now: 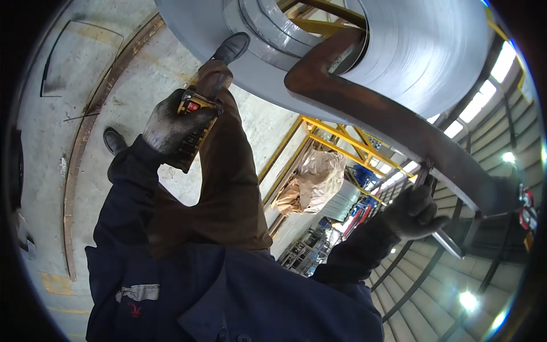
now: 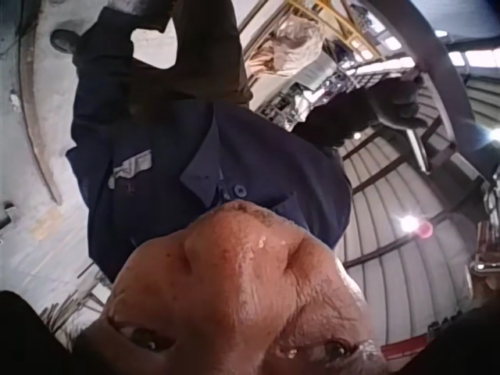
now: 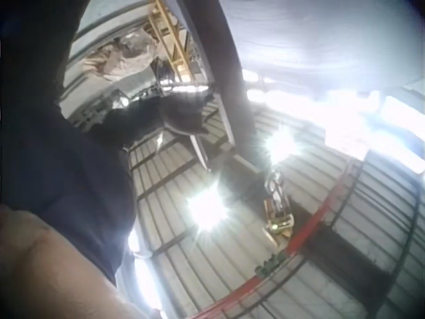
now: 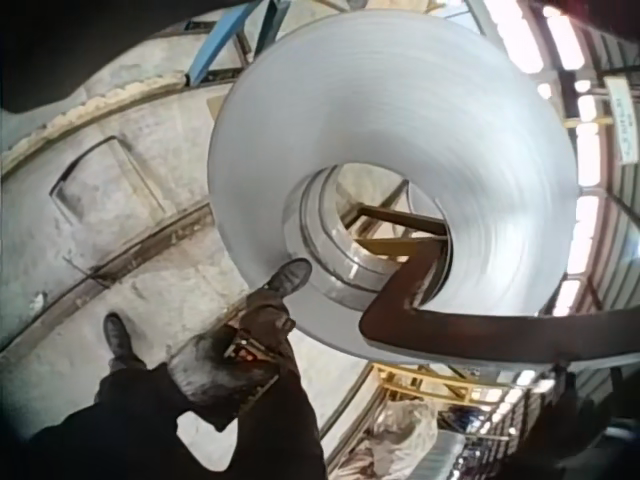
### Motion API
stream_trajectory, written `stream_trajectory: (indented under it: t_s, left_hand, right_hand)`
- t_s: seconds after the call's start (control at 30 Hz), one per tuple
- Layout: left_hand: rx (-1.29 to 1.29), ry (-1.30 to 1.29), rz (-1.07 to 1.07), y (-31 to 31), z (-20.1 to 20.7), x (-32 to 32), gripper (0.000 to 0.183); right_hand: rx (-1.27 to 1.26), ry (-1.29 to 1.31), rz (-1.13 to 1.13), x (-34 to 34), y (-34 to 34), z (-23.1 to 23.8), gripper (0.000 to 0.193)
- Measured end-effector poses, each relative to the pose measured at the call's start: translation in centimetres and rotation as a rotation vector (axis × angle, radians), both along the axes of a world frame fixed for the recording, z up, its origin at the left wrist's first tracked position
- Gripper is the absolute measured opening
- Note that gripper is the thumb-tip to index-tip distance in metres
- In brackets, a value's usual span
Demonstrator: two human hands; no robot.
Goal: Loading a large metal coil onto a machine spindle using an overhead crane and remote control.
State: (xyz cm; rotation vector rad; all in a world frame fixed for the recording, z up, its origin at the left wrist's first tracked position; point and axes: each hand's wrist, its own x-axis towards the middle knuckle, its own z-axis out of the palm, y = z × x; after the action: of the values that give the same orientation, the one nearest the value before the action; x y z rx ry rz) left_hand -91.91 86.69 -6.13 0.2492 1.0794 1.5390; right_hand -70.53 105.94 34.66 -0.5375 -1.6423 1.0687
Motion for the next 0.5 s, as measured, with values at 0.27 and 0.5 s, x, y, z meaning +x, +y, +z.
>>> stream_trajectory:
  t_s: [0.27, 0.5]
  left_hand:
    - [0.049, -0.01, 0.134, 2.5, -4.3, 0.8, 0.042]
    - [0.083, -0.015, 0.175, 4.7, -5.3, 1.9, 0.043]
  right_hand:
    - [0.291, -0.054, 0.036, -2.7, 0.4, -3.8, 0.048]
    - [0.491, -0.233, -0.141, -0.4, 1.2, -4.1, 0.044]
